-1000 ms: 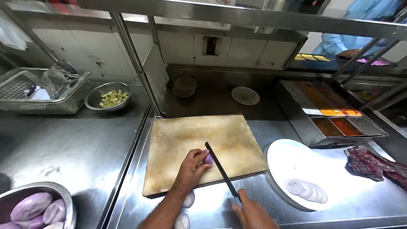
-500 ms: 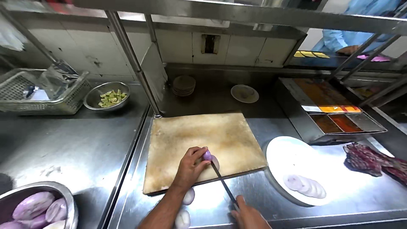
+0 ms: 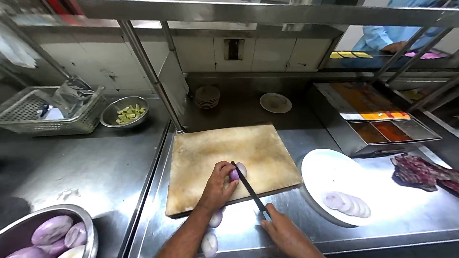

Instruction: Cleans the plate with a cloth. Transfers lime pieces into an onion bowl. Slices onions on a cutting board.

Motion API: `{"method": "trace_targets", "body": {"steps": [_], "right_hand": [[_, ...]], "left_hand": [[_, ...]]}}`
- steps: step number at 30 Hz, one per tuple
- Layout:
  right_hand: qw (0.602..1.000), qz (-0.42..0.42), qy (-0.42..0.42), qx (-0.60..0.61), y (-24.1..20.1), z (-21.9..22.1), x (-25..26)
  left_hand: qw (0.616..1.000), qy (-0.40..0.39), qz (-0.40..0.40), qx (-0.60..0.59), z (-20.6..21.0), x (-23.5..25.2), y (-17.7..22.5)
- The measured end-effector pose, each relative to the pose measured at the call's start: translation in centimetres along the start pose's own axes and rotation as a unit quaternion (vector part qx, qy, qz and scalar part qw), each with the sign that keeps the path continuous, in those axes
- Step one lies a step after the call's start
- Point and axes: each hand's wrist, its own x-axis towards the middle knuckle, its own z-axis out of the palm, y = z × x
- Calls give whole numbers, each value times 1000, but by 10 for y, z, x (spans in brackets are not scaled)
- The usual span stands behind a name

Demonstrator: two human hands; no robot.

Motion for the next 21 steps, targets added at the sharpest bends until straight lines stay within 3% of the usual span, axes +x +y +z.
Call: {"method": "trace_targets", "body": {"steps": [9, 15, 21], "right_hand": [[994, 25, 19, -109, -8, -2, -2], [1000, -5, 21, -16, 2, -1, -2], [996, -35, 43, 67, 0, 1, -10]], "left_hand": [[997, -71, -33, 25, -5, 14, 7], [998, -55, -12, -2, -5, 10, 2], [998, 17, 20, -58, -1, 5, -4]]}}
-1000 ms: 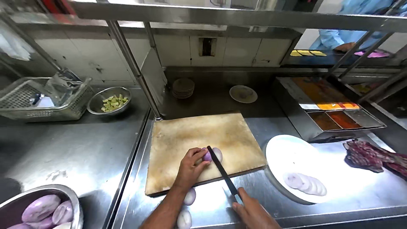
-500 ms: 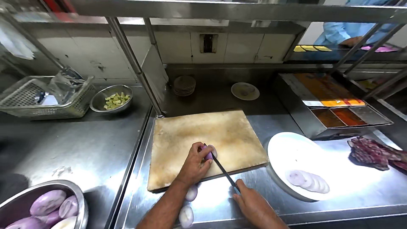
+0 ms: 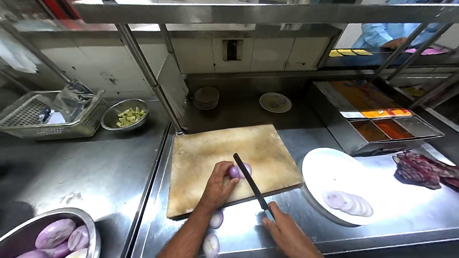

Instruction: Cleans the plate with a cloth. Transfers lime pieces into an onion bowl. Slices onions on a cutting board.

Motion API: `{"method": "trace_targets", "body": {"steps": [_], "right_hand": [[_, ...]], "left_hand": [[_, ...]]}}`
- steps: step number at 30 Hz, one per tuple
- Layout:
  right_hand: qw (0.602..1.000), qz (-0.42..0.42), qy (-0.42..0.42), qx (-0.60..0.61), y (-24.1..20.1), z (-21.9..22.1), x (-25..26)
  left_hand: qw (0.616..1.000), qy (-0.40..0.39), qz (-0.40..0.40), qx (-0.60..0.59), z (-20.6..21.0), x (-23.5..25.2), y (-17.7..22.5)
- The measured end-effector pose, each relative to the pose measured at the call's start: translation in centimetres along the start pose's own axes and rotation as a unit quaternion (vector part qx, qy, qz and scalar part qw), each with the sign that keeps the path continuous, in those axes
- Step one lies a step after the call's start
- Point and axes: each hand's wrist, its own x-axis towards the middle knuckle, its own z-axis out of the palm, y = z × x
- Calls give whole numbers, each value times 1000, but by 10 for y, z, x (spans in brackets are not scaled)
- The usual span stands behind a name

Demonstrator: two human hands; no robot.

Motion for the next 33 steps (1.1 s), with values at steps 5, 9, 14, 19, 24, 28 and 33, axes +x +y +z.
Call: {"method": "trace_targets", "body": {"steps": [5, 9, 14, 19, 24, 28, 33], "right_hand": [[1000, -5, 3, -12, -1, 0, 1], [999, -3, 1, -37, -3, -3, -1], [998, -5, -5, -68, -7, -7, -3], [995, 8, -12, -100, -15, -8, -7], [990, 48, -38, -124, -35, -9, -8], [989, 57, -42, -132, -41, -9, -2], [987, 42, -38, -153, -55, -12, 23]], "left_hand": [[1000, 19, 10, -2, 4, 1, -1], [1000, 21, 6, -2, 4, 1, -1], [1000, 24, 1, 10, 4, 1, -1], [999, 23, -5, 23, 3, 1, 0], [999, 20, -29, 12, 1, 2, 2], [999, 19, -36, -3, 0, 4, 3], [999, 17, -40, -13, -1, 7, 3]]}}
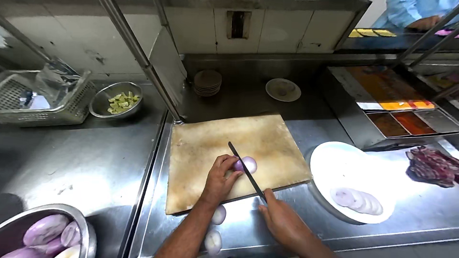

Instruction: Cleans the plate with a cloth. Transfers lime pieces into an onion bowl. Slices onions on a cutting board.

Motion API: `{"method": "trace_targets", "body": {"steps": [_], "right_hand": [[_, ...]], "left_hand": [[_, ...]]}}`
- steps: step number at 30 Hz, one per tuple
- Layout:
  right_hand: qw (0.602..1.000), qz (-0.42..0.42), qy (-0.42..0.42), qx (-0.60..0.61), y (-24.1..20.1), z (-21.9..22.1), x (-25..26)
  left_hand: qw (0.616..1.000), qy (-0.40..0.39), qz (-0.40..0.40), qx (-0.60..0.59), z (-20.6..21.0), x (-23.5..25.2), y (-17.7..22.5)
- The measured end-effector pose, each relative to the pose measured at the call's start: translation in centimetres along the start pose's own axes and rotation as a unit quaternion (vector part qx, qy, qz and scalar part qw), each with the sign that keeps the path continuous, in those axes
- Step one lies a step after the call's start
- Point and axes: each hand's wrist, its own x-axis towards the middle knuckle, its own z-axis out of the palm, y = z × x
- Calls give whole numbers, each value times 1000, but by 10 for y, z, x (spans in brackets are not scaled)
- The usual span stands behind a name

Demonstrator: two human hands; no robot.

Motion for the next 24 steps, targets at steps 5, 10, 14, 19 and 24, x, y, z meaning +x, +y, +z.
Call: {"method": "trace_targets", "body": {"steps": [5, 10, 14, 19, 24], "right_hand": [[1000, -17, 4, 1, -12, -4, 25], [999, 36, -18, 22, 26, 40, -5], [997, 26, -25, 64, 36, 39, -10], [998, 12, -15, 62, 35, 35, -8], [1000, 21, -8, 12, 28, 33, -11]], "left_hand": [[1000, -1, 5, 0, 0, 0, 0], [1000, 2, 8, 3, -1, 3, -1], [999, -21, 19, 17, 1, -3, -2], [993, -59, 25, 95, 1, -1, 5], [993, -56, 35, 95, 4, -2, -2]]}}
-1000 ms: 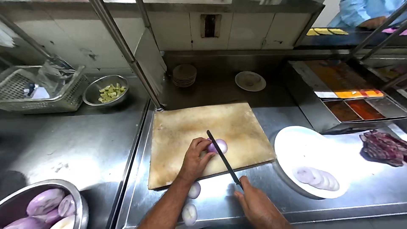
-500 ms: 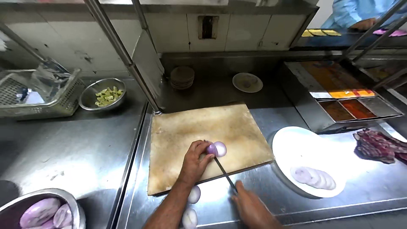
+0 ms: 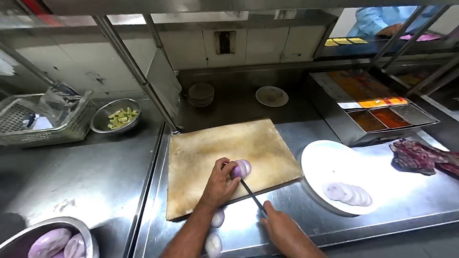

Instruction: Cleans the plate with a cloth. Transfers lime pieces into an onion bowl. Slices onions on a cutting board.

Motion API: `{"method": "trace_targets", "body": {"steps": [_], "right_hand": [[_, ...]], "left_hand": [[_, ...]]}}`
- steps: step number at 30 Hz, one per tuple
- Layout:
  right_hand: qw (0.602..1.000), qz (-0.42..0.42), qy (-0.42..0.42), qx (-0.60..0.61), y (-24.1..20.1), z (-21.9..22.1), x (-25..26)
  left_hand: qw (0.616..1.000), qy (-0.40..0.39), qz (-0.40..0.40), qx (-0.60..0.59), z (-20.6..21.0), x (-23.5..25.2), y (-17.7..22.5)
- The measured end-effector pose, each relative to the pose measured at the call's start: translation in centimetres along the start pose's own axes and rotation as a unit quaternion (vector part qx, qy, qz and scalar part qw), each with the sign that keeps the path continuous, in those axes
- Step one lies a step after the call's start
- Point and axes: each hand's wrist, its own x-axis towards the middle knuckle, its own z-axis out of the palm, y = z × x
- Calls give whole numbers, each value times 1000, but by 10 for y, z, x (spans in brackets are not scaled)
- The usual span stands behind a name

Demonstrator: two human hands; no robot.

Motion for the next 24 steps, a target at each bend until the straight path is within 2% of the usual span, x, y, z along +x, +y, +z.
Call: {"method": "trace_targets", "body": {"steps": [9, 16, 24], "right_hand": [[999, 12, 3, -38, -6, -2, -1], [990, -45, 10, 129, 12, 3, -3], [991, -65, 46, 105, 12, -2, -14]], "left_hand": [[1000, 1, -1, 2, 0, 1, -1], [999, 24, -7, -43, -1, 0, -1], [997, 35, -2, -63, -1, 0, -2]]}}
